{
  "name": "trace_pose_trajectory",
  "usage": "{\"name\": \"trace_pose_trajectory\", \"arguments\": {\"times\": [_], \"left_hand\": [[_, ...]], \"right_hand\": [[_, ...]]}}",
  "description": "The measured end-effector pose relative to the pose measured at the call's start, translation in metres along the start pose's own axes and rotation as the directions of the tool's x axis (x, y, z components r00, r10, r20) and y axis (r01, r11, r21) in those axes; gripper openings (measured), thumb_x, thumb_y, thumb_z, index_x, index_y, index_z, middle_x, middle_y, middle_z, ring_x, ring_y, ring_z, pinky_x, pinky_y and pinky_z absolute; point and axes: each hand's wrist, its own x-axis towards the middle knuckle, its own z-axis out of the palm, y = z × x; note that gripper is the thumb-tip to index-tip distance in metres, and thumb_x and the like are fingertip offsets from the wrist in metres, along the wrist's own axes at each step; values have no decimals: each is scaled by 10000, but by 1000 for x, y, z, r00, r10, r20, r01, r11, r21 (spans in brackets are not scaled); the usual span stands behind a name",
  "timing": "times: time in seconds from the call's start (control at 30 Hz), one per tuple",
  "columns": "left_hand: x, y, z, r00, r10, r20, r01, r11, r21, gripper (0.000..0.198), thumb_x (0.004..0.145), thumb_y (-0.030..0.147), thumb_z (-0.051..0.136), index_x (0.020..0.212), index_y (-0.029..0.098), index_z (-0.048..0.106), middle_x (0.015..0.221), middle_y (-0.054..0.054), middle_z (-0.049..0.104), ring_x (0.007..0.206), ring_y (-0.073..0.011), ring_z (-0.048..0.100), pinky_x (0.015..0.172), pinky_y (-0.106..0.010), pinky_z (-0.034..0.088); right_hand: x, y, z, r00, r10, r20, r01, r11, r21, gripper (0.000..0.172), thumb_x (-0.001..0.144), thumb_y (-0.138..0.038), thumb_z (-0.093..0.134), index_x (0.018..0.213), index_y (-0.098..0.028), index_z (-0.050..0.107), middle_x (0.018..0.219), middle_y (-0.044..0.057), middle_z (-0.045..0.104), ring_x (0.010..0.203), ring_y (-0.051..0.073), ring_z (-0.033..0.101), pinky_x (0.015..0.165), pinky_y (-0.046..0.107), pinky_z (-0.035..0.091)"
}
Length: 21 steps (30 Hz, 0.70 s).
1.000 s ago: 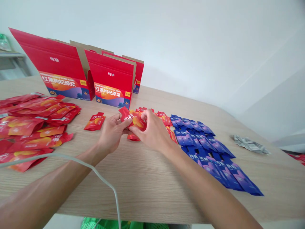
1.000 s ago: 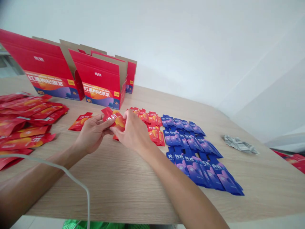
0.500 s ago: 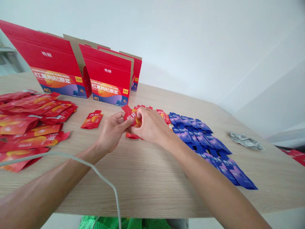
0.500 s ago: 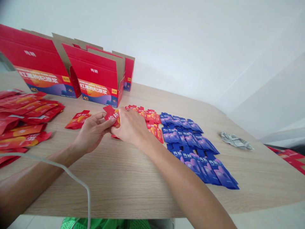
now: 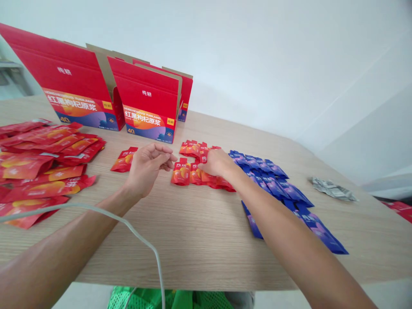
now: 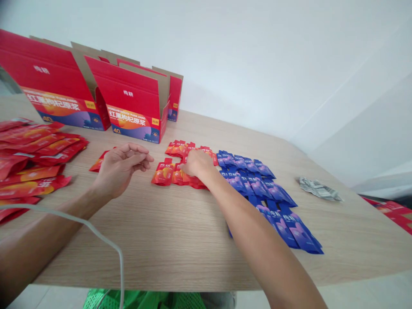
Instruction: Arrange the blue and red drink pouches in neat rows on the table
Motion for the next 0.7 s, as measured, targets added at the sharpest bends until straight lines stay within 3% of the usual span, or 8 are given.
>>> {"name": "trace_pose_trajectory", "arguments": {"times": [0.17,0.33,0.57,0.7], "left_hand": [[0,1,0,1000,27,1,-27,999,22,210,682,272,826,818,178,698,736,-52,786,574,-147,660,576,-268,504],[5,5,-5,996,79,-33,-76,994,82,109,730,246,783,799,210,707,732,-35,775,577,-147,647,578,-278,495],[21,17,-26,956,243,-165,-217,963,161,77,768,170,767,817,190,711,737,-39,771,567,-137,633,583,-276,494],[31,24,-37,924,269,-273,-230,959,167,85,754,88,711,791,159,683,692,-36,754,514,-122,620,560,-263,509]], "right_hand": [[8,-5,14,997,42,63,-42,999,5,527,1000,-520,703,1341,-127,788,1268,226,786,1232,334,759,961,350,613],[11,-8,15,996,38,83,-36,999,-18,618,1023,-564,669,1432,-104,732,1416,254,717,1366,361,686,1058,404,592],[8,-9,15,993,42,108,-38,999,-37,568,1048,-541,640,1420,-123,740,1441,241,706,1377,352,676,1082,422,580],[7,-10,18,993,60,102,-56,998,-40,564,1044,-552,646,1415,-140,746,1455,236,699,1361,353,685,1069,425,583]]}}
